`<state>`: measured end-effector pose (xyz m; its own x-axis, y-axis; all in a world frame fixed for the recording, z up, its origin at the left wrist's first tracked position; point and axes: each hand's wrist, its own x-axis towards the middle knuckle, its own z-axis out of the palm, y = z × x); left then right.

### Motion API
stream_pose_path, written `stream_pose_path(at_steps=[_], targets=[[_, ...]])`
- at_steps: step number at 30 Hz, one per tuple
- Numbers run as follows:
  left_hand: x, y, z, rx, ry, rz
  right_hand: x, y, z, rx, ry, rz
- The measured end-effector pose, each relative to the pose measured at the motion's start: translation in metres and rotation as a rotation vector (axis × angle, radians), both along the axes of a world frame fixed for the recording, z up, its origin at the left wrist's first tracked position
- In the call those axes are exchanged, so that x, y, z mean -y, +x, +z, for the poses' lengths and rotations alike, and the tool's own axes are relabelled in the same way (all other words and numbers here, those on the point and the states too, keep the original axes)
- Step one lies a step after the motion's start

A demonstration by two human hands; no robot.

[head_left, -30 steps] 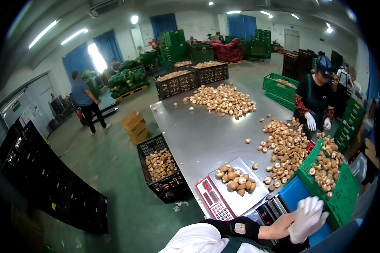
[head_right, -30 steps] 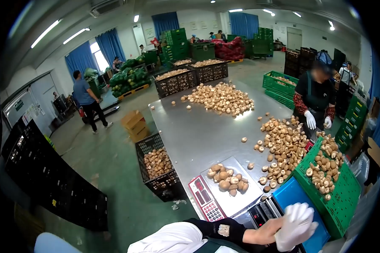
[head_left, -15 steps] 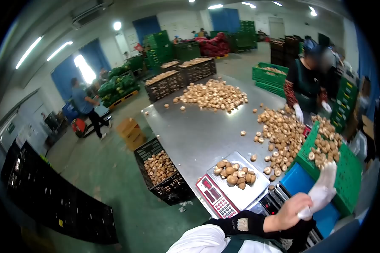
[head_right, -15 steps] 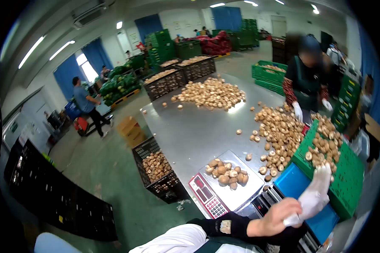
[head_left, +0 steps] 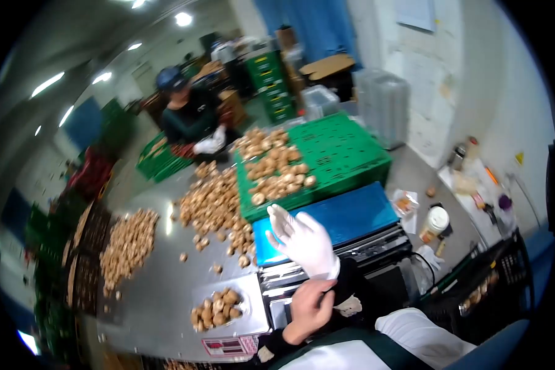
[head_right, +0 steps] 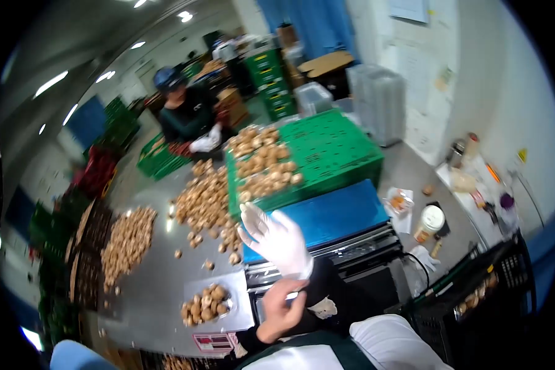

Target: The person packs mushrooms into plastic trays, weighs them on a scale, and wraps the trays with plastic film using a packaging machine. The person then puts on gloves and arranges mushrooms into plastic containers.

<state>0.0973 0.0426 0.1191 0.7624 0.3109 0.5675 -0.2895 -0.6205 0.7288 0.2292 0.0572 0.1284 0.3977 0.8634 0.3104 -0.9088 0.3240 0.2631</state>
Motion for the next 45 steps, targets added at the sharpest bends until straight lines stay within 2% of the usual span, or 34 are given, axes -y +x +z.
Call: stream_pose_path(at_steps=[1,2,3,4,6,7,8,9,11,12,13,14,15,16,19,22,23,25,27,29,30,31,32,34,36,38,39,40,42,43,45], targets=[[-0.006,-0.001,-0.012,0.010,-0.097,-0.036,0.015,0.006,0.010,0.010,-0.136,-0.059],[-0.015,-0.011,-0.036,-0.134,-0.515,-0.133,0.021,0.014,0.006,-0.014,-0.188,-0.049],[-0.023,-0.011,-0.041,-0.110,-0.880,-0.165,0.028,0.015,0.007,-0.009,-0.181,-0.025],[-0.031,-0.006,-0.043,-0.031,-0.859,-0.082,0.034,0.013,0.006,-0.012,-0.178,0.003],[-0.046,0.000,-0.049,0.167,-1.135,-0.198,0.032,-0.004,-0.010,0.119,0.053,0.097],[-0.036,0.009,-0.012,0.142,-1.061,-0.219,0.034,-0.015,-0.011,0.101,0.009,0.160],[-0.045,0.011,-0.011,0.180,-1.132,-0.345,0.038,-0.028,-0.009,0.084,-0.031,0.234],[-0.054,0.016,-0.004,0.176,-1.116,-0.399,0.042,-0.038,-0.011,0.072,-0.029,0.199],[-0.054,0.020,0.007,0.173,-1.106,-0.458,0.047,-0.057,-0.020,0.087,0.307,0.472],[-0.050,0.024,0.011,0.171,-1.112,-0.465,0.042,-0.064,-0.026,0.071,0.435,0.481],[-0.071,0.021,-0.006,0.089,-1.068,-0.642,0.043,-0.063,-0.034,0.069,0.438,0.460],[-0.071,0.027,-0.008,0.149,-1.108,-0.884,0.050,-0.061,-0.028,0.018,0.437,0.415],[-0.068,0.027,-0.012,0.157,-1.123,-0.961,0.057,-0.059,-0.022,-0.033,0.437,0.377],[-0.060,0.026,-0.020,0.160,-1.141,-0.940,0.061,-0.059,-0.016,-0.086,0.437,0.353],[-0.020,0.037,-0.028,0.191,-1.173,-0.927,0.035,-0.066,-0.085,-0.239,0.533,0.268],[0.000,0.041,-0.037,0.210,-1.148,-0.910,0.039,-0.076,-0.098,-0.472,0.415,0.177],[-0.019,0.032,-0.047,-0.012,-1.144,-0.936,0.044,-0.077,-0.094,-0.495,0.366,0.161],[-0.016,0.030,-0.028,-0.036,-1.080,-0.796,0.065,-0.059,-0.057,-0.129,0.383,0.123],[-0.019,0.033,-0.010,-0.004,-1.264,-0.803,0.029,-0.075,-0.075,-0.731,0.411,-0.023],[-0.032,0.033,-0.015,0.077,-1.152,-0.691,0.007,-0.093,-0.087,-1.397,0.406,-0.185],[-0.033,0.031,-0.009,0.086,-1.054,-0.621,0.026,-0.077,-0.089,-0.819,0.269,-0.030],[-0.034,0.028,-0.004,0.050,-0.999,-0.486,0.034,-0.068,-0.083,-0.538,0.180,0.058],[-0.035,0.027,-0.005,0.055,-1.001,-0.473,0.043,-0.059,-0.076,-0.245,0.129,0.126],[-0.036,0.027,-0.004,0.000,-1.020,-0.453,0.061,-0.054,-0.038,-0.537,-0.135,0.235],[-0.026,0.028,-0.009,0.044,-1.183,-0.484,0.056,-0.066,-0.052,-0.526,0.076,0.226],[-0.020,0.027,-0.017,0.076,-1.242,-0.471,0.056,-0.079,-0.071,-0.573,0.350,0.279],[-0.018,0.026,-0.019,0.069,-1.194,-0.493,0.059,-0.086,-0.082,-0.619,0.515,0.347],[-0.017,0.024,-0.019,0.069,-1.195,-0.493,0.054,-0.090,-0.090,-0.817,0.457,0.344],[-0.016,0.016,-0.023,0.014,-1.208,-0.535,0.058,-0.091,-0.092,-1.011,0.404,0.324],[-0.015,0.013,-0.025,-0.018,-1.214,-0.564,0.071,-0.080,-0.058,-0.641,0.232,0.283],[-0.020,0.004,-0.032,-0.144,-1.149,-0.616,0.081,-0.071,-0.045,-0.602,0.240,0.373]])
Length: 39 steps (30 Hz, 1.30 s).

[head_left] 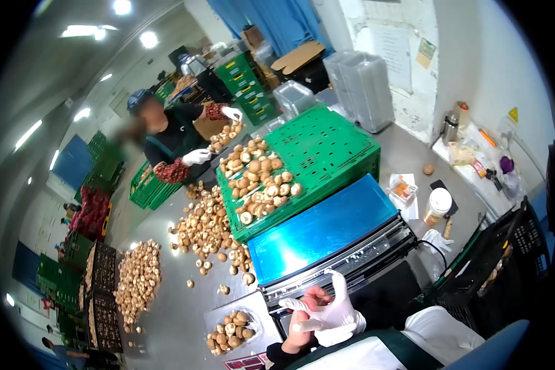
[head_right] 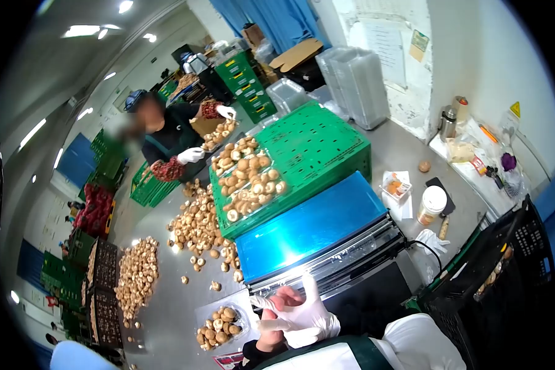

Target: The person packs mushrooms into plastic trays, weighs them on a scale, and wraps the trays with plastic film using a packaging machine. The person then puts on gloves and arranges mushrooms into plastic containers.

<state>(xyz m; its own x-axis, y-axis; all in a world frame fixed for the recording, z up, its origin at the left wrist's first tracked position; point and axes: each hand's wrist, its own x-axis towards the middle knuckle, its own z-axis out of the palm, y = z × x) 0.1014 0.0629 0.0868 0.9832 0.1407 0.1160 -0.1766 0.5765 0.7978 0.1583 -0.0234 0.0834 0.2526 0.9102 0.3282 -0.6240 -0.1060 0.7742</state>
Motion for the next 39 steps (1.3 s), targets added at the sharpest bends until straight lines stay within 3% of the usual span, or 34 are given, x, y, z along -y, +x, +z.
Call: stream_pose_path(at_steps=[1,2,4,5,6,9,13,17,25,27,29,31,32,33,36,37,39], targets=[[-0.004,-0.003,-0.002,-0.044,0.088,-0.079,0.005,0.004,0.007,0.021,0.021,0.038],[-0.007,-0.006,-0.004,-0.057,0.160,-0.047,0.003,0.005,0.005,0.255,0.194,0.038],[-0.006,-0.004,0.005,-0.004,-0.038,0.093,0.002,0.006,0.004,0.494,0.370,0.036],[-0.007,-0.003,0.011,0.052,-0.109,0.172,0.003,0.005,0.003,0.500,0.308,0.065],[-0.010,-0.002,0.014,0.085,-0.001,0.231,0.005,0.005,0.003,0.505,0.246,0.098],[-0.014,-0.005,0.030,0.051,0.063,0.174,0.005,0.002,0.007,0.486,0.316,0.111],[-0.013,-0.004,0.045,-0.154,-0.114,0.161,0.006,0.001,0.013,0.461,0.376,0.083],[0.004,-0.005,0.035,-0.050,-0.026,0.214,0.009,-0.004,0.006,0.392,0.374,0.083],[0.004,-0.019,0.007,0.033,0.427,0.126,0.017,-0.012,0.013,0.352,0.403,0.111],[-0.008,-0.023,-0.007,-0.020,0.506,-0.062,0.016,-0.012,0.011,0.350,0.396,0.098],[-0.019,-0.029,-0.012,0.020,0.323,-0.135,0.019,-0.009,0.023,0.392,0.382,0.123],[-0.022,-0.014,-0.009,0.159,-0.144,-0.184,0.020,-0.014,0.025,0.439,0.355,0.128],[-0.017,-0.015,-0.006,-0.015,-0.150,0.011,0.019,-0.017,0.023,0.464,0.336,0.125],[-0.015,-0.012,0.005,-0.076,-0.067,0.027,0.018,-0.017,0.025,0.491,0.324,0.122],[-0.005,-0.005,0.039,-0.190,0.060,-0.140,0.017,-0.019,0.024,0.577,0.267,0.105],[0.000,-0.002,0.028,-0.173,-0.126,-0.116,0.017,-0.020,0.023,0.613,0.244,0.103],[0.001,0.000,0.021,-0.105,-0.204,-0.186,0.014,-0.022,0.024,0.697,0.196,0.096]])
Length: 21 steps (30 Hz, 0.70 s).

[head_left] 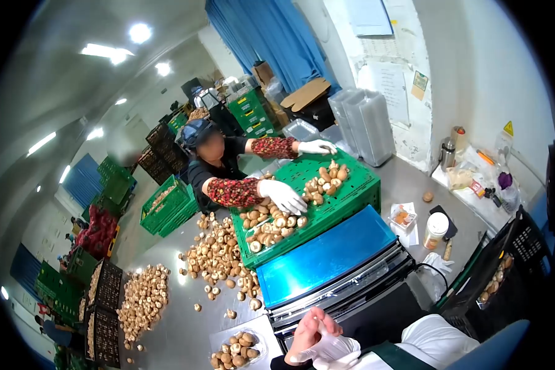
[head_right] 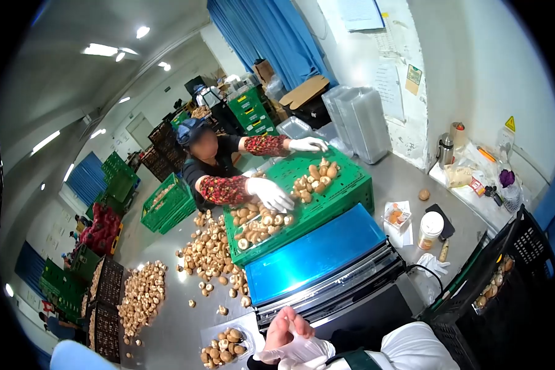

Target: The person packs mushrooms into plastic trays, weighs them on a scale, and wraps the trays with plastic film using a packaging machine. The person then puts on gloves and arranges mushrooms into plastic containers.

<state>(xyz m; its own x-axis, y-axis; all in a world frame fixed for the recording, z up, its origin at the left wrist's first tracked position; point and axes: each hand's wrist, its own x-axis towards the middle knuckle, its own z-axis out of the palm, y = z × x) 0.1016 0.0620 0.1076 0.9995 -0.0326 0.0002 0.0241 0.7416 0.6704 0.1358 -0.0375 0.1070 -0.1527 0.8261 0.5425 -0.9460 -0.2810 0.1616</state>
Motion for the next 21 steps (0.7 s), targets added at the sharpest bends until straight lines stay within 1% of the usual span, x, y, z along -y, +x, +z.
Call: stream_pose_path(at_steps=[2,3,4,6,7,8,10,11,13,14,15,16,17,19,20,21], targets=[[0.004,0.002,-0.008,0.102,0.042,-0.111,-0.001,-0.003,0.000,0.095,-0.037,-0.044],[0.006,0.003,-0.008,0.104,-0.038,-0.212,-0.001,-0.002,-0.001,0.147,-0.050,-0.071],[0.012,0.001,-0.012,0.103,-0.042,-0.219,-0.001,-0.003,0.000,0.204,-0.071,-0.098],[0.032,-0.006,-0.028,0.084,-0.347,-0.227,0.000,-0.001,0.000,0.320,-0.116,-0.160],[0.037,-0.010,-0.035,0.070,-0.363,-0.269,-0.001,0.000,0.000,0.388,-0.132,-0.193],[0.039,-0.013,-0.043,0.038,-0.319,-0.304,0.000,0.002,-0.001,0.454,-0.155,-0.233],[0.041,-0.019,-0.059,-0.047,-0.183,-0.370,0.003,0.009,-0.001,0.590,-0.210,-0.319],[0.037,-0.021,-0.068,-0.099,-0.057,-0.403,0.005,0.014,-0.001,0.654,-0.246,-0.362],[0.030,-0.029,-0.085,-0.207,0.322,-0.457,0.016,0.031,-0.001,0.747,-0.353,-0.468],[0.023,-0.031,-0.094,-0.267,0.514,-0.476,0.025,0.046,0.000,0.721,-0.409,-0.555],[0.018,-0.039,-0.102,-0.314,0.653,-0.455,0.037,0.065,0.001,0.632,-0.454,-0.681],[0.013,-0.044,-0.108,-0.364,0.755,-0.415,0.051,0.085,0.005,0.390,-0.367,-0.774],[0.008,-0.049,-0.114,-0.402,0.795,-0.360,0.072,0.110,-0.010,0.776,-0.771,-1.159],[-0.001,-0.063,-0.113,-0.399,0.754,-0.259,0.107,0.153,0.010,0.166,-0.779,-1.319],[-0.005,-0.069,-0.113,-0.395,0.717,-0.148,0.123,0.166,0.029,-0.130,-0.936,-1.450],[-0.010,-0.073,-0.117,-0.398,0.734,-0.129,0.144,0.180,0.025,-0.038,-0.834,-1.635]])
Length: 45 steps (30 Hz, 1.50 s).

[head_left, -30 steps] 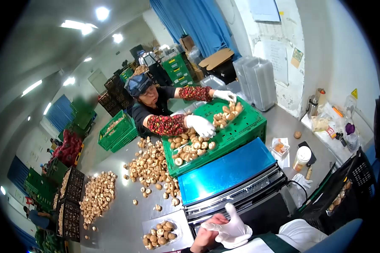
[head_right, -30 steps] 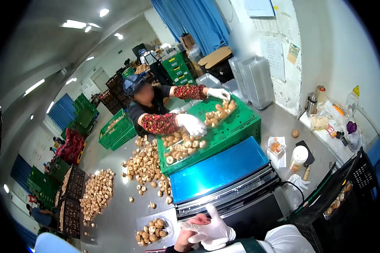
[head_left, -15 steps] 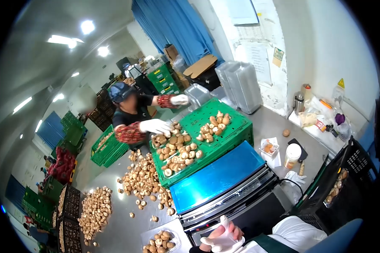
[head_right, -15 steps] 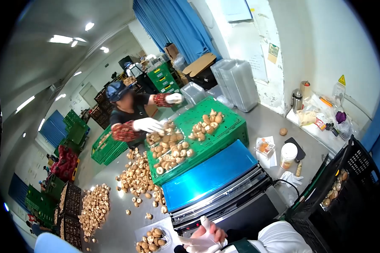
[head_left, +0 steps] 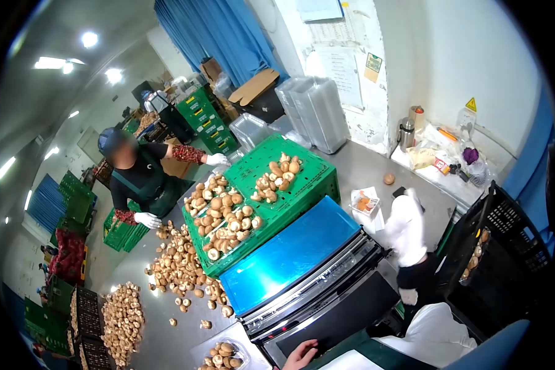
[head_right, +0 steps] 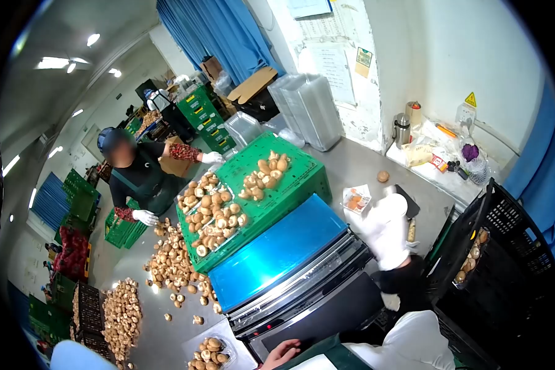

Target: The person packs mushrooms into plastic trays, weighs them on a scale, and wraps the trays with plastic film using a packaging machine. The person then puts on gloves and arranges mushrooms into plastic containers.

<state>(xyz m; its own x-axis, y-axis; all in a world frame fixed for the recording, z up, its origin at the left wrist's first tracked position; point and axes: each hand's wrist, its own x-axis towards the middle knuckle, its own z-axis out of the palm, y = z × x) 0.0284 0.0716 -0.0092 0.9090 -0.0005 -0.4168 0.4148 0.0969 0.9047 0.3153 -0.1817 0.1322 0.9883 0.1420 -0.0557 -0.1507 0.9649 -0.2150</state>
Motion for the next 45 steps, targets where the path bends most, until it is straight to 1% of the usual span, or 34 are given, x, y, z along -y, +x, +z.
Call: stream_pose_path(at_steps=[1,2,3,4,5,6,7,8,9,10,11,12,13,14,15,16,17,19,20,22,25,26,28,31,35,37,39,40,41,43,44,45], targets=[[-0.003,-0.002,-0.002,0.004,0.020,0.015,0.020,0.010,-0.006,0.171,-0.029,-0.114],[-0.003,-0.002,0.002,0.037,0.093,0.006,0.031,0.015,-0.005,0.167,-0.136,-0.242],[-0.002,-0.002,0.005,0.026,0.084,0.020,0.036,0.017,-0.003,0.164,-0.241,-0.369],[-0.002,-0.004,0.001,0.019,0.076,0.029,0.037,0.021,-0.001,0.131,-0.347,-0.433],[-0.004,-0.006,-0.006,0.014,0.070,0.041,0.032,0.027,-0.002,0.130,-0.345,-0.429],[-0.006,-0.009,-0.017,0.014,0.072,0.047,0.021,0.036,-0.005,0.081,-0.533,-0.387],[-0.008,-0.012,-0.030,0.010,0.212,-0.010,0.011,0.046,-0.012,0.034,-0.719,-0.341],[-0.010,-0.015,-0.042,0.006,0.352,-0.066,0.001,0.060,-0.027,0.123,-0.847,-0.327],[-0.011,-0.017,-0.048,0.008,0.356,-0.056,-0.018,0.064,-0.025,0.169,-0.999,-0.305],[-0.012,-0.018,-0.052,-0.033,0.435,-0.119,-0.037,0.065,-0.014,0.160,-0.995,-0.247],[-0.014,-0.018,-0.057,-0.075,0.515,-0.182,-0.051,0.090,-0.048,0.139,-1.172,-0.330],[-0.015,-0.019,-0.063,-0.072,0.563,-0.191,-0.066,0.080,-0.020,0.210,-1.322,-0.315],[-0.010,-0.013,-0.041,-0.074,0.569,-0.186,-0.077,0.094,-0.028,0.317,-1.200,-0.179],[-0.002,-0.011,-0.016,-0.080,0.598,-0.134,-0.092,0.105,-0.034,0.359,-1.271,-0.122],[0.003,-0.006,0.001,-0.085,0.626,-0.084,-0.105,0.124,-0.056,0.430,-1.253,-0.067],[0.001,-0.004,-0.010,-0.113,0.649,-0.092,-0.116,0.128,-0.055,0.520,-1.377,-0.093],[-0.002,-0.008,-0.016,-0.113,0.651,-0.091,-0.127,0.137,-0.056,0.536,-1.500,-0.020],[-0.004,-0.013,-0.024,0.126,0.658,-0.084,-0.151,0.153,-0.067,0.648,-1.658,-0.126],[0.001,-0.012,-0.024,0.147,0.688,-0.017,-0.160,0.160,-0.069,0.675,-1.773,-0.138],[0.006,-0.008,-0.011,0.162,0.654,0.011,-0.177,0.174,-0.071,0.686,-2.007,-0.158],[0.011,-0.005,-0.009,0.123,0.642,0.031,-0.198,0.184,-0.076,0.669,-2.185,-0.309],[0.011,-0.004,-0.010,0.112,0.642,0.035,-0.203,0.186,-0.078,0.676,-2.178,-0.312],[0.011,0.000,-0.010,0.088,0.641,0.046,-0.210,0.190,-0.081,0.644,-2.323,-0.325],[0.009,0.001,-0.012,0.068,0.644,0.060,-0.218,0.194,-0.086,0.655,-2.380,-0.408],[0.007,0.005,-0.014,0.054,0.628,0.070,-0.221,0.197,-0.086,0.658,-2.327,-0.436],[0.005,0.007,-0.014,0.049,0.613,0.076,-0.219,0.194,-0.084,0.688,-2.084,-0.523],[0.003,0.008,-0.017,0.049,0.592,0.080,-0.219,0.185,-0.076,0.748,-1.794,-0.395],[0.001,0.007,-0.018,0.046,0.578,0.081,-0.218,0.174,-0.074,0.814,-1.660,-0.402],[0.000,0.004,-0.021,0.046,0.558,0.075,-0.215,0.157,-0.062,0.885,-1.558,-0.305],[-0.007,0.005,-0.027,0.022,0.477,0.047,-0.209,0.114,-0.031,1.047,-1.459,-0.244],[-0.013,0.005,-0.031,0.000,0.425,0.031,-0.204,0.092,-0.017,1.139,-1.471,-0.179],[-0.016,0.002,-0.046,-0.035,0.329,-0.030,-0.200,0.071,-0.006,1.233,-1.478,-0.109]])
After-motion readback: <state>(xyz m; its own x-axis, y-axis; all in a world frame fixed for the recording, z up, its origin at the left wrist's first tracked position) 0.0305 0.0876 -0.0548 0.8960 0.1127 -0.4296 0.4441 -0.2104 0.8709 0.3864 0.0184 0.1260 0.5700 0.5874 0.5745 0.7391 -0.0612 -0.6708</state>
